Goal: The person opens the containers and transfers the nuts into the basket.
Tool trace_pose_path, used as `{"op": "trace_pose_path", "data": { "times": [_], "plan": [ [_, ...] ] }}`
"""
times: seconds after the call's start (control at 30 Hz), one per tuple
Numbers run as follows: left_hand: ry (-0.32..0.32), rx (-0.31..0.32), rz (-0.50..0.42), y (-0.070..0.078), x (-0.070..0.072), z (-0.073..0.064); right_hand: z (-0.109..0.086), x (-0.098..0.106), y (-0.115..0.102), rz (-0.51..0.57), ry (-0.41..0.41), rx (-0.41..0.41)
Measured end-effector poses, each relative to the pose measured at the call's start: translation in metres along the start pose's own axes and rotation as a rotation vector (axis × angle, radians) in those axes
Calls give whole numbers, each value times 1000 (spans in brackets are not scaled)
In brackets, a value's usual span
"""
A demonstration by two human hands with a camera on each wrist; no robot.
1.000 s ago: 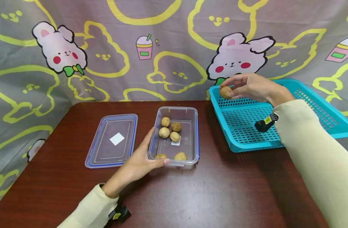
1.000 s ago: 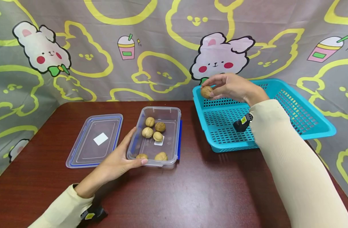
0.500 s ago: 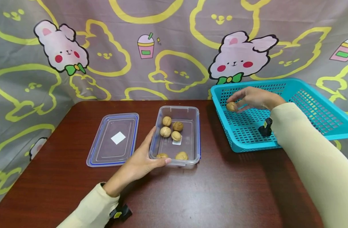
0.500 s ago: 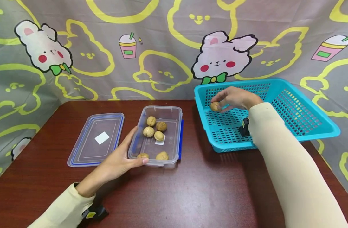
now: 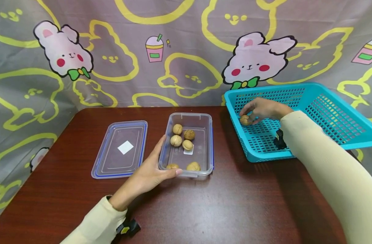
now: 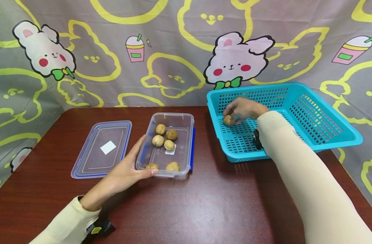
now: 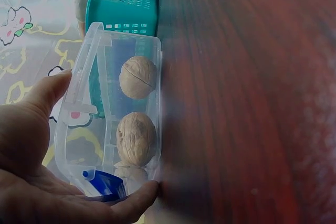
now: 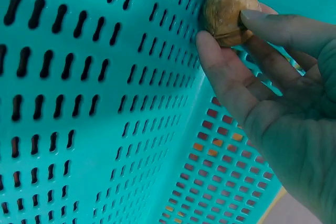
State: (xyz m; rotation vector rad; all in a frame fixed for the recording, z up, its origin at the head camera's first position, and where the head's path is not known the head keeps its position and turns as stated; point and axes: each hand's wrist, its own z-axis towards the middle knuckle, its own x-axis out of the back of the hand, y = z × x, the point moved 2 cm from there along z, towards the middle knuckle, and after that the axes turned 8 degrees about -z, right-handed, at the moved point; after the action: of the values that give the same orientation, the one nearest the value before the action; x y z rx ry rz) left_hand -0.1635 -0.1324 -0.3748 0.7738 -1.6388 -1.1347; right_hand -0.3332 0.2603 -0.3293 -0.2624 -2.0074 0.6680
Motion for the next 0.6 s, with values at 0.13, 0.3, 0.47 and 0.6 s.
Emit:
{"op": "trace_pose_path", "data": {
  "times": [0.13,0.3,0.47,0.6],
  "plan": [
    [-1,-3,3,1,1,0,1,1,0,-13,17,2],
    [-6,-7,12,1,1,-1,-1,2,0,-34,34,-8],
    [-8,-8,-4,2,0,-2,-6,6,-4,-59,27,-4],
    [-9,-5,-13,1,0,-1,-14,16,-15,-138,66,5]
  ]
}}
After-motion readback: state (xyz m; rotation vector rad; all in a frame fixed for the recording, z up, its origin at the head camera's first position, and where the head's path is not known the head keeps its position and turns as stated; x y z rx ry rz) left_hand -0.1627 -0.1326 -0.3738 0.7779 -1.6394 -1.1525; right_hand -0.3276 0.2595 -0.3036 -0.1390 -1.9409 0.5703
